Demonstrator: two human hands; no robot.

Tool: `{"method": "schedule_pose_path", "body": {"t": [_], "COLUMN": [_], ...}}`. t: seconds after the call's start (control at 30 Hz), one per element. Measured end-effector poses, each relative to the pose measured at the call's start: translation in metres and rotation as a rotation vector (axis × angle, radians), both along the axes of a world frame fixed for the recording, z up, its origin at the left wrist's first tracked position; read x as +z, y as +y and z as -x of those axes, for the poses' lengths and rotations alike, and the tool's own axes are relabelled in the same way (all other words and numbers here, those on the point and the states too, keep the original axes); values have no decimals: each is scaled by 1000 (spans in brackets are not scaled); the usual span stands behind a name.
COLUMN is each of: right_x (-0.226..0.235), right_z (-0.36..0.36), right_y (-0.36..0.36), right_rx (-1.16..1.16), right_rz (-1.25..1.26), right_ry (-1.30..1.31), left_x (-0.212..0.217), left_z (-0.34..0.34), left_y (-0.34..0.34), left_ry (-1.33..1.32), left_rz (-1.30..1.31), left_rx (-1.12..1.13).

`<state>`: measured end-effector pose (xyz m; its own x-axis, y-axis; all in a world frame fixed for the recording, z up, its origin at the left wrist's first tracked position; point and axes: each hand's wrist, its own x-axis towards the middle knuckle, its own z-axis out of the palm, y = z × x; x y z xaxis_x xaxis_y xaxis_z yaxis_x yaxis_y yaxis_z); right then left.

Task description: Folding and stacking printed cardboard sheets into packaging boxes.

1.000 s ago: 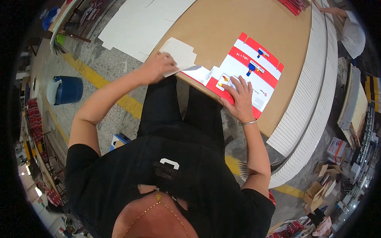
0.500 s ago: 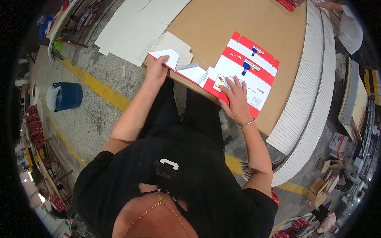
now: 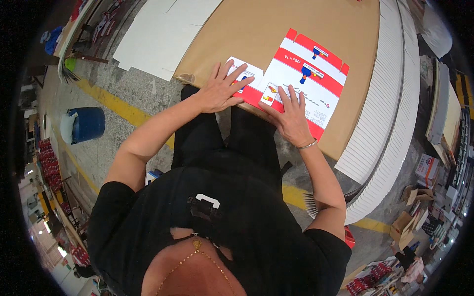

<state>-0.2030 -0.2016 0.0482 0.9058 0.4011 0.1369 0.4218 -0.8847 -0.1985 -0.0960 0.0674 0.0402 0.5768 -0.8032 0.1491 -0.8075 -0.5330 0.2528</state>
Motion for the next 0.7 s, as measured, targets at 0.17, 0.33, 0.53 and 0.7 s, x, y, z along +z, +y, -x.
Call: {"method": "schedule_pose_path", "body": {"t": [0.17, 0.33, 0.53, 0.7], "right_x": [8, 2, 0, -4], "right_z": [-1, -1, -2, -3], "right_y": [3, 0, 4, -1], "right_rx": [2, 13, -30, -2], "right_rz": [-16, -66, -48, -19], "right_ry": [58, 38, 19, -26], "left_x": [-7, -5, 7, 13], "left_z": [6, 11, 14, 7], "left_y": [-7, -16, -28, -68], "left_ry": [-100, -86, -82, -119], "left_rz": [-184, -223, -193, -251], "left_rx": [141, 188, 210, 334]}}
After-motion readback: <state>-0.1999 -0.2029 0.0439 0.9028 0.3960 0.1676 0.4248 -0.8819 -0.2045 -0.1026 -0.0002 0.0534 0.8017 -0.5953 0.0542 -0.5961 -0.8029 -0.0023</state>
